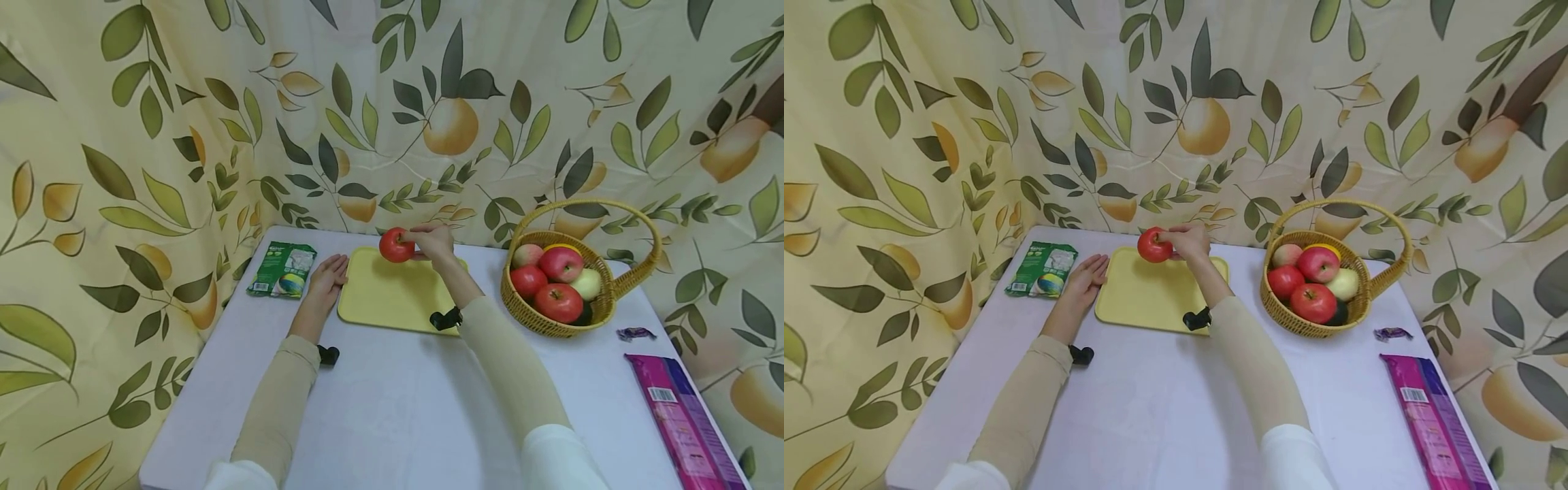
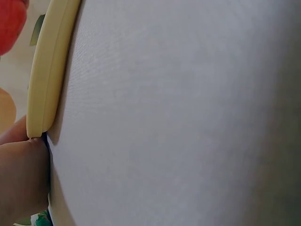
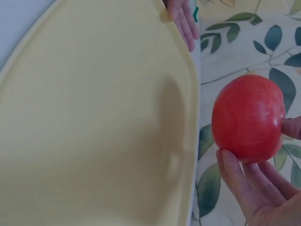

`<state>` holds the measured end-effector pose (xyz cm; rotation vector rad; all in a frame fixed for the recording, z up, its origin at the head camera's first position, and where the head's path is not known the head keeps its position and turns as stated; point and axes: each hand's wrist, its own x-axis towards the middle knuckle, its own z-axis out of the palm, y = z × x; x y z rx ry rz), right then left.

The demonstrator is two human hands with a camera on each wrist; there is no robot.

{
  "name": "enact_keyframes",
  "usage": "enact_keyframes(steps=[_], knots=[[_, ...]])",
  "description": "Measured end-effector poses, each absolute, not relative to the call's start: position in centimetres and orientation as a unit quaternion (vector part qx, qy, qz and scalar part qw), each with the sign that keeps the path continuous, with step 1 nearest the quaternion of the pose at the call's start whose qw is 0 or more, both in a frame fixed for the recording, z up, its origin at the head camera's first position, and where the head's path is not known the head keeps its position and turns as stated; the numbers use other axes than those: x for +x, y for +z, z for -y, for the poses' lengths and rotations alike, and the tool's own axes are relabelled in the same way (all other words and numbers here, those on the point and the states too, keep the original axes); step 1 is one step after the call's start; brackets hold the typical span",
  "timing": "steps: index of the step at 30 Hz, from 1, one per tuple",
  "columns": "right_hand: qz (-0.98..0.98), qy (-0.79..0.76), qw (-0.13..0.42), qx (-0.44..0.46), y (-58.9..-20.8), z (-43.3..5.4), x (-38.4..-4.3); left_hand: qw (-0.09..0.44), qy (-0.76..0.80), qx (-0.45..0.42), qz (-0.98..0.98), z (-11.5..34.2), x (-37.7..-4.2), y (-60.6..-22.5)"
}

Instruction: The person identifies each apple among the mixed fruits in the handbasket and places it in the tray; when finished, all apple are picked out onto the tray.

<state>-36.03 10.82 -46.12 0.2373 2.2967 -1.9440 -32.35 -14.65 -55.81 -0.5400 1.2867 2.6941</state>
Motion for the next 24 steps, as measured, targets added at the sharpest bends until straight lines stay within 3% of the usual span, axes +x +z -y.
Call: enact_keyframes(steps=[24], knots=[[-0.823, -0.552, 0.064, 0.116, -49.3, -6.1, -36.6, 0.058, 0.885, -0.182, -0.425, 14.8, -32.3, -55.8]])
